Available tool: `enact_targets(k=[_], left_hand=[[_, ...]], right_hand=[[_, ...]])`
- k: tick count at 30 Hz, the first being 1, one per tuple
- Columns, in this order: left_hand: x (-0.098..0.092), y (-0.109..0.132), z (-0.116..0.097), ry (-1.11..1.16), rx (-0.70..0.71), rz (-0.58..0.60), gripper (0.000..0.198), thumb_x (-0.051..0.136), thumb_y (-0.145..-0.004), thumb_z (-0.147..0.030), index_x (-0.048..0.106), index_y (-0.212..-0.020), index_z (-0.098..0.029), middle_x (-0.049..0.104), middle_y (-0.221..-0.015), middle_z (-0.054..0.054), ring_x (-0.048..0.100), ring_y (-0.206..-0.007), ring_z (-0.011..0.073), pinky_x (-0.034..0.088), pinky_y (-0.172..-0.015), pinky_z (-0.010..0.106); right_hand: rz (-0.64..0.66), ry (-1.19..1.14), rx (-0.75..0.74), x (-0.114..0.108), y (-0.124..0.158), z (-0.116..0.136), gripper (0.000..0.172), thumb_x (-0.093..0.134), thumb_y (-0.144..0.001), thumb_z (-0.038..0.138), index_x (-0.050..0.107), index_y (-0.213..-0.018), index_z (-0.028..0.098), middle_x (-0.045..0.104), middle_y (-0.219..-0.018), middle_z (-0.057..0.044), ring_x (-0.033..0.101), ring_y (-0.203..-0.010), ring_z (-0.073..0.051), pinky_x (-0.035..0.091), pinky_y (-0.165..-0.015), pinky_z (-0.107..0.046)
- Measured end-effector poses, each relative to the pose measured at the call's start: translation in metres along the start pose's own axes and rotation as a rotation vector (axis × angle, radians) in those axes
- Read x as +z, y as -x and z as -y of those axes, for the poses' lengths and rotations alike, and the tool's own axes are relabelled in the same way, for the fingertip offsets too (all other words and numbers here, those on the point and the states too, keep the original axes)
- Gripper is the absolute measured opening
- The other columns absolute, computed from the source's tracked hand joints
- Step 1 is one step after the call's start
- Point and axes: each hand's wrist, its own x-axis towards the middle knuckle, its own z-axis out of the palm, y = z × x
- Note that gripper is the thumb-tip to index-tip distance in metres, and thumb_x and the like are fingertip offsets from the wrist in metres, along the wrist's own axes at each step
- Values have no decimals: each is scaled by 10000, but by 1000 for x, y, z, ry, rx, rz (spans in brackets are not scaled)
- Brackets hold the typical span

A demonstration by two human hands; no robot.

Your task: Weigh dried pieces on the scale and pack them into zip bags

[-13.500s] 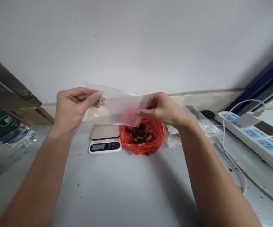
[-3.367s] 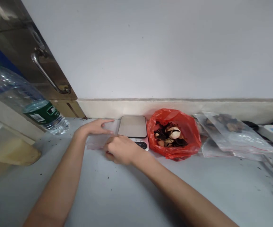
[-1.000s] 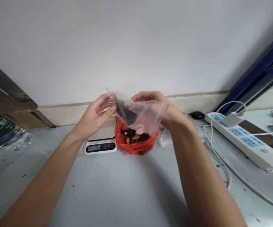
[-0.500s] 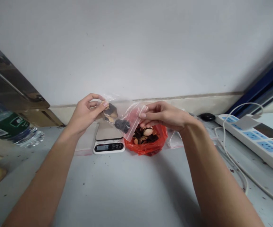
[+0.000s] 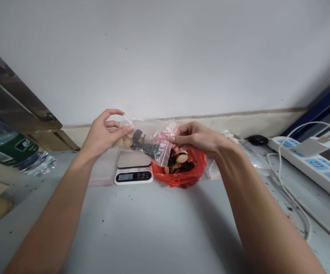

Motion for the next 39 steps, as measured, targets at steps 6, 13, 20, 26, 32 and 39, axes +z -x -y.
enact_targets(k=[6, 13, 20, 26, 32, 39], left_hand=[[1, 1, 1, -285, 56, 73, 271, 806, -748, -324, 697, -956, -190, 690, -845, 25, 678, -788, 197, 539, -750, 319], [27, 16, -25, -60, 91, 573, 235, 725, -846, -404, 752, -743, -194, 727, -710, 21, 630, -663, 167, 473, -633, 289], [24, 14, -22, -19, 53, 643, 167, 644, -816, -245, 756, -713, -176, 685, -648, -2, 585, -602, 132, 425, -574, 252], [25, 14, -24, -18, -27, 589, 144, 626, -696, -205, 760, -648, -179, 679, -596, 1, 600, -575, 136, 435, -554, 252], [21, 13, -30, -118, -65, 319, 124, 656, -664, -199, 712, -554, -183, 679, -567, 3, 593, -560, 139, 415, -544, 259], [30, 17, -34, -112, 48, 31, 131, 659, -689, -163, 719, -574, -181, 700, -575, -5, 648, -605, 155, 461, -589, 256]], right_hand=[[95, 37, 24, 12, -8, -5, 393, 934, -573, 484, 688, -568, 178, 620, -570, 8, 538, -523, -106, 450, -496, -242], [54, 100, 17, 25, -15, -10, 404, 881, -643, 514, 646, -636, 186, 475, -572, 52, 383, -501, -74, 288, -425, -214], [7, 126, 6, 32, -17, -10, 513, 884, -549, 625, 623, -618, 189, 476, -621, 34, 384, -561, -96, 255, -445, -219], [7, 157, 6, 36, -14, -5, 421, 856, -564, 556, 674, -653, 187, 475, -622, 28, 381, -577, -111, 253, -452, -240], [-76, 262, 39, 30, -9, 1, 331, 745, -632, 458, 550, -537, 208, 427, -536, 43, 389, -541, -112, 317, -485, -267], [-596, 473, -324, 47, -14, 5, 37, 636, -662, 181, 635, -683, 211, 690, -858, -46, 602, -709, -175, 436, -607, -289]])
